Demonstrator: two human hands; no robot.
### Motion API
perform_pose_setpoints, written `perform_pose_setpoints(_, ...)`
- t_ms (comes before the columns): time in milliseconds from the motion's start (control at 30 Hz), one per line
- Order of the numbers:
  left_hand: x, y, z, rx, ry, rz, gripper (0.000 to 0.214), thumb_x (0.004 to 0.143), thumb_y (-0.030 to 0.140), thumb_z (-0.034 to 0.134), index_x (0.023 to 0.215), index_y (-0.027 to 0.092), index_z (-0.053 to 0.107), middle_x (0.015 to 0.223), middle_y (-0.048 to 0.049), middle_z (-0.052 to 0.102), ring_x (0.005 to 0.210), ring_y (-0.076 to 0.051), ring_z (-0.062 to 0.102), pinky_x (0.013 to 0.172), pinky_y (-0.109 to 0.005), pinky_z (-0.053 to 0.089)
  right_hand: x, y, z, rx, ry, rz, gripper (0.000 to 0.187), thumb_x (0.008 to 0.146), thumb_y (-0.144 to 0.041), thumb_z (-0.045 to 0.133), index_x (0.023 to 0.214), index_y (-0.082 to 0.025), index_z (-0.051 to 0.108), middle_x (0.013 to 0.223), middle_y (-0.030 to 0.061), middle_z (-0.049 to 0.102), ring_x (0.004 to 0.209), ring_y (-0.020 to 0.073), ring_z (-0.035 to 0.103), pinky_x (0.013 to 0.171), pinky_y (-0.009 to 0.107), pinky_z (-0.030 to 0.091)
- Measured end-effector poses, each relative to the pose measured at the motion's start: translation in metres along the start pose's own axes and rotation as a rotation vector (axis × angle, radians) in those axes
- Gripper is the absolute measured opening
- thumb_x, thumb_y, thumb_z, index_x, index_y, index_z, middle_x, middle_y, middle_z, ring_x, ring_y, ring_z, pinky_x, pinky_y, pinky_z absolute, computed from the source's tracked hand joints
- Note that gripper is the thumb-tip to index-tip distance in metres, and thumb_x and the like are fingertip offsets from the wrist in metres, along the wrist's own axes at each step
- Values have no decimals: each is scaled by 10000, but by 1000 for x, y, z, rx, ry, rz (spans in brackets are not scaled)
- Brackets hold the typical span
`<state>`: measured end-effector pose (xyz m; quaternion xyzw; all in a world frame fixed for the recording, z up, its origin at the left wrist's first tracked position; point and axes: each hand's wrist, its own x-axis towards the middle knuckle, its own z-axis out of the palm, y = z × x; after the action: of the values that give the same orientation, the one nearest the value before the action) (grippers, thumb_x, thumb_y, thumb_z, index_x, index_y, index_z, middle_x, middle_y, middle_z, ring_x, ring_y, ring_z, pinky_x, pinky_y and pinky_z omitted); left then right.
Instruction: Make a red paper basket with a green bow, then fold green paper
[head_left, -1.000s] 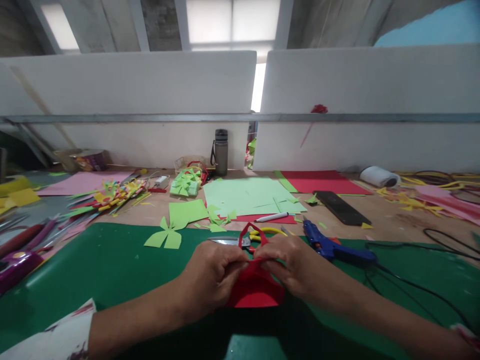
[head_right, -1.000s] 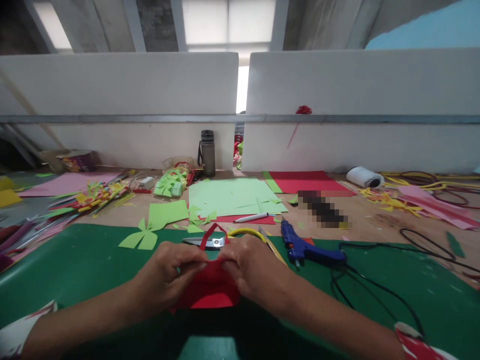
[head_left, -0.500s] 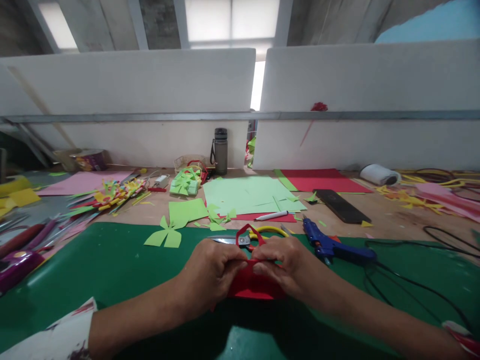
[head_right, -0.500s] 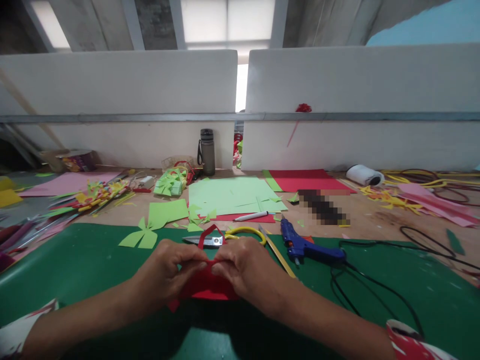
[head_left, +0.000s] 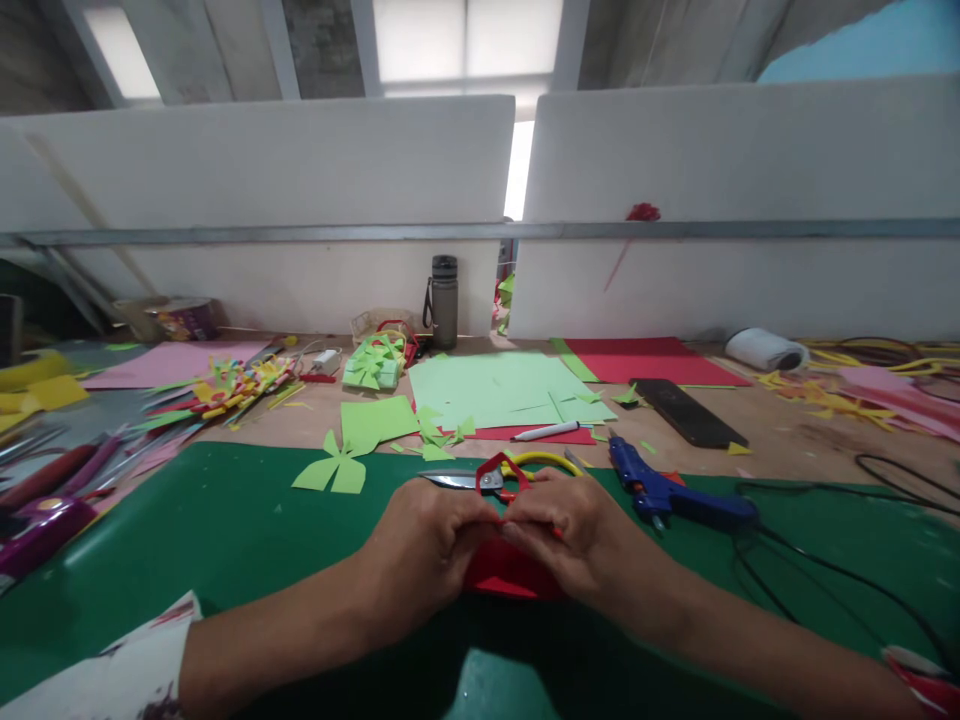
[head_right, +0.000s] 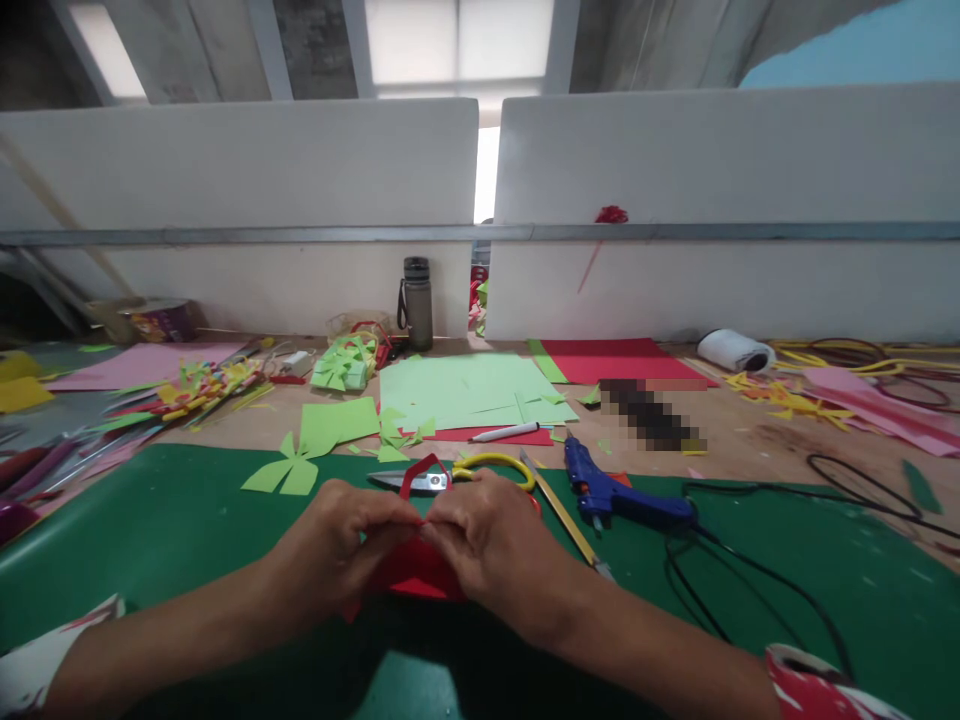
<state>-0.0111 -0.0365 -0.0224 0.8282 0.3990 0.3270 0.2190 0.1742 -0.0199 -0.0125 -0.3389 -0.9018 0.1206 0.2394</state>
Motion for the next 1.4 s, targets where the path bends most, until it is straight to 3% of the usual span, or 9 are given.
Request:
perform_pose_setpoints(300, 1, -1, 2, 37, 35, -50, 233, 755, 90, 492, 707, 169, 706, 553, 1, 620, 479, -91, 514, 476, -179, 372, -1, 4, 5, 13, -17, -14, 248, 848, -94, 473, 667, -172, 624, 594, -22, 600, 542, 100, 442, 780, 342, 368)
perform_pose_setpoints(433, 1, -1, 1, 42, 60, -15, 216, 758, 99, 497, 681, 159, 689, 512, 17, 575, 470, -84, 472, 479, -185, 337, -1, 4, 5, 25, -8, -2, 295, 885, -162, 480, 606, -173, 578, 540, -37, 546, 509, 95, 387, 747, 334, 376)
perform_pose_setpoints(667, -1, -5, 4, 34, 83, 79, 218, 743, 59, 477, 680, 148, 666, 539, 12, 587, 493, -86, 499, 496, -190, 343, -3, 3, 3, -31, 15, -108, 289, 890, -84, 387, 740, -184, 613, 685, 4, 666, 596, 116, 541, 935, 422, 319)
perform_pose_setpoints(867, -2, -11, 1, -206, 141, 56, 379, 794, 82, 504, 1141, 189, 613, 889, -35, 726, 775, -142, 669, 725, -233, 503, -2, 10, -1, -50, 103, -70, 239, 876, -112, 432, 717, -180, 596, 605, -24, 590, 527, 105, 454, 912, 393, 372)
perform_pose_setpoints(1000, -2, -9, -3, -354, 212, -205, 679, 718, 136, 633, 1352, 190, 397, 991, -63, 709, 914, -185, 659, 803, -295, 516, 0, 10, -7, -11, 107, 9, 218, 881, -153, 474, 714, -182, 612, 593, -19, 573, 594, 132, 492, 826, 342, 419)
perform_pose_setpoints(1067, 0, -7, -3, -498, 208, -341, 662, 696, 163, 653, 1311, 161, 408, 948, -66, 707, 868, -189, 660, 731, -288, 532, 0, 8, -8, -1, 107, 21, 212, 888, -173, 478, 732, -185, 623, 605, -19, 586, 598, 133, 496, 822, 343, 421)
perform_pose_setpoints(1167, 3, -5, -1, -597, 164, -422, 341, 670, 191, 657, 996, 118, 590, 803, -38, 693, 701, -150, 634, 605, -229, 503, 0, 6, -6, 5, 95, 13, 210, 891, -170, 473, 752, -182, 630, 595, -33, 578, 547, 110, 461, 857, 361, 408)
perform_pose_setpoints(1267, 5, -3, 0, -473, 134, -415, 76, 692, 172, 600, 708, 113, 645, 605, 13, 619, 543, -93, 534, 507, -182, 415, 0, 3, -5, 0, 76, 4, 211, 886, -154, 469, 745, -176, 625, 593, -41, 565, 524, 94, 425, 897, 386, 383)
perform_pose_setpoints(1400, 4, -6, 1, -347, 138, -348, 110, 700, 152, 580, 650, 123, 673, 535, 30, 576, 501, -81, 460, 476, -175, 346, 0, 3, -4, 3, 71, 9, 228, 879, -168, 480, 686, -177, 601, 559, -56, 525, 506, 87, 391, 927, 405, 362)
